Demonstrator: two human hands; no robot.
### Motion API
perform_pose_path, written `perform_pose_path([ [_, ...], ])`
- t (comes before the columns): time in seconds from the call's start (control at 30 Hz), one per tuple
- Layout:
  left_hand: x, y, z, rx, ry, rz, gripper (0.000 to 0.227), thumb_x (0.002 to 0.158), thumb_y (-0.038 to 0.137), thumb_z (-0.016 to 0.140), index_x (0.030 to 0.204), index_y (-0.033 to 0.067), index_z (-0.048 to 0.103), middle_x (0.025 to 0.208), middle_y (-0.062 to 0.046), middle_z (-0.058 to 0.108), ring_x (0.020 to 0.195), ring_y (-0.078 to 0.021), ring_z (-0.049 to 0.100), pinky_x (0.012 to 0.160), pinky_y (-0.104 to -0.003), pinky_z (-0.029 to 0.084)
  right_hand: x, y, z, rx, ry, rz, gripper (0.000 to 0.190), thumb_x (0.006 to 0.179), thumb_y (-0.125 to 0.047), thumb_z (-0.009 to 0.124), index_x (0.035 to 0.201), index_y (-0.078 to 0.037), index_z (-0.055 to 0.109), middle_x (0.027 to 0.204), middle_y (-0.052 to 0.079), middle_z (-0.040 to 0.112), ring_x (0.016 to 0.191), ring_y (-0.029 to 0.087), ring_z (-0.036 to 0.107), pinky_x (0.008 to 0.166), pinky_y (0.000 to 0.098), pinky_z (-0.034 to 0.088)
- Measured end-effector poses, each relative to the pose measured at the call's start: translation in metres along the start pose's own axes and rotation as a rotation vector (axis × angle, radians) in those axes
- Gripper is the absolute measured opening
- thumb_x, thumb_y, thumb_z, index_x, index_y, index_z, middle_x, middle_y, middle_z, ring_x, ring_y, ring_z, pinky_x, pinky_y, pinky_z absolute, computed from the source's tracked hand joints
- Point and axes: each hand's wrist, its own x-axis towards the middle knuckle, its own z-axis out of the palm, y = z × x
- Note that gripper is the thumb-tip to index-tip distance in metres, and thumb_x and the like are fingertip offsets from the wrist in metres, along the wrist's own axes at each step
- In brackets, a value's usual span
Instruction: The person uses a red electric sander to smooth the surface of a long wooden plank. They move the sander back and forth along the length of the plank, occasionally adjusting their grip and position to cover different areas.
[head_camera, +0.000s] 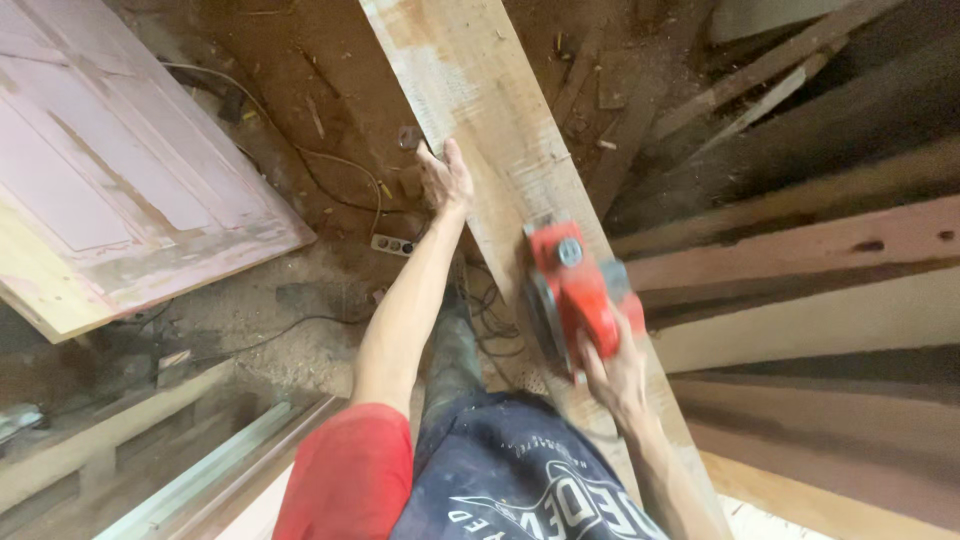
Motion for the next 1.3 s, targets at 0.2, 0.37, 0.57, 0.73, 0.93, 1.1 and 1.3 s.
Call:
perform_pose_path([
  [0.2,0.005,-0.007,0.027,0.066,0.141,0.063,0.06,0.106,0.042,0.047,0.143,-0.0051,0.041,0.115,-0.033,0.068,0.104,-0.0486,0.067,0.087,-0.052,0.053,0.04,0.0,-0.005,-0.015,0.003,0.061,0.064,0.086,-0.028,0.073,0.146,-0.016,0.054,0.102,0.019,0.076,0.094,0.028,0.078,0.086,0.0392,0.06],
  [0.37,0.003,0.004,0.018,0.1,0.14,0.104,0.055,0.108,0.039,0.048,0.139,-0.0055,0.042,0.108,-0.036,0.069,0.101,-0.0508,0.067,0.083,-0.055,0.052,0.251,-0.119,0.056,0.056,0.037,-0.412,0.052,0.094,-0.025,0.072,0.141,-0.01,0.055,0.114,0.021,0.074,0.107,0.034,0.074,0.094,0.0406,0.058],
  [0.57,-0.004,0.016,0.015,0.129,0.123,0.083,0.058,0.105,0.039,0.049,0.135,-0.0092,0.039,0.1,-0.038,0.068,0.09,-0.0516,0.068,0.072,-0.055,0.054,0.435,-0.258,0.128,0.098,0.158,-0.721,0.053,0.104,-0.035,0.067,0.142,-0.006,0.043,0.096,0.03,0.072,0.089,0.051,0.069,0.076,0.0529,0.054],
  [0.73,0.003,0.018,0.008,0.206,0.089,0.051,0.048,0.105,0.039,0.045,0.127,-0.0034,0.046,0.098,-0.035,0.07,0.089,-0.0502,0.07,0.074,-0.055,0.054,0.387,-0.193,0.097,0.041,0.027,-0.588,0.048,0.11,-0.036,0.063,0.148,-0.013,0.043,0.103,0.027,0.074,0.092,0.047,0.073,0.079,0.0503,0.057],
  [0.93,0.008,0.012,0.014,0.251,0.103,0.004,0.054,0.106,0.047,0.043,0.134,-0.0002,0.042,0.092,-0.035,0.07,0.087,-0.0513,0.069,0.075,-0.058,0.054,0.101,0.001,-0.009,-0.03,0.042,-0.198,0.063,0.099,-0.031,0.064,0.155,-0.015,0.039,0.117,0.025,0.072,0.105,0.041,0.073,0.086,0.0469,0.058],
  [1.1,0.013,0.009,0.022,0.286,0.167,0.052,0.058,0.105,0.046,0.044,0.137,-0.0014,0.04,0.09,-0.035,0.07,0.082,-0.051,0.069,0.07,-0.057,0.054,-0.022,0.064,-0.063,0.061,0.009,-0.067,0.069,0.086,-0.021,0.067,0.15,-0.007,0.047,0.098,0.015,0.077,0.085,0.02,0.076,0.082,0.0354,0.059],
  [1.3,0.009,-0.004,0.024,0.21,0.124,0.045,0.055,0.108,0.043,0.046,0.134,-0.0047,0.044,0.091,-0.034,0.07,0.086,-0.0509,0.069,0.072,-0.056,0.053,0.128,-0.017,-0.013,0.027,-0.004,-0.085,0.064,0.09,-0.024,0.072,0.149,-0.011,0.051,0.101,0.019,0.073,0.089,0.028,0.073,0.083,0.0389,0.057],
])
